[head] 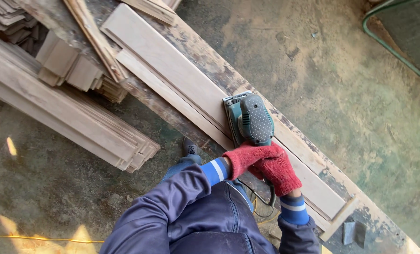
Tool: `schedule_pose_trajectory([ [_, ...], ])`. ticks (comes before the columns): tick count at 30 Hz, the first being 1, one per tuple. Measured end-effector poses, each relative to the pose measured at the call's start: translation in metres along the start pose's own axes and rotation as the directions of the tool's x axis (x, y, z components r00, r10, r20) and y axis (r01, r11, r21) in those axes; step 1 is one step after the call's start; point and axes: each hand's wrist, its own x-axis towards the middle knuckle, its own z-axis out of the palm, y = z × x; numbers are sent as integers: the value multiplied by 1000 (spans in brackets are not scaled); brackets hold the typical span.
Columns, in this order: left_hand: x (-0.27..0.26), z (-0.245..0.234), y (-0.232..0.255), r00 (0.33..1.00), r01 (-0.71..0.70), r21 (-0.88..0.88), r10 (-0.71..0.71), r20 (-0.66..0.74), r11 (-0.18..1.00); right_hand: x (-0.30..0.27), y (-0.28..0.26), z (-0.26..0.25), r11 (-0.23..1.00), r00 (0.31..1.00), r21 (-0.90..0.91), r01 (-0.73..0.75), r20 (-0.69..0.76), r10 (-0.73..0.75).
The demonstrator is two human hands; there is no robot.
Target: Sand a piece of wood using an orbital power sander and manual sandpaper.
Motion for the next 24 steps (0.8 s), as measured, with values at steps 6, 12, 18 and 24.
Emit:
schedule_pose_trajectory([
  [6,-5,-56,45,997,-73,-29,73,6,997,5,-71,26,990,993,-82,113,32,-110],
  [12,30,-109,59,982,-185,-75,182,-44,980,12,-117,40,975,982,-120,189,55,-183],
  [18,33,-121,63,979,-175,-36,170,-109,984,62,-92,58,953,953,-50,298,70,-294],
  [24,48,-92,26,982,-169,-65,163,-95,983,44,-54,39,973,972,-12,230,47,-230],
])
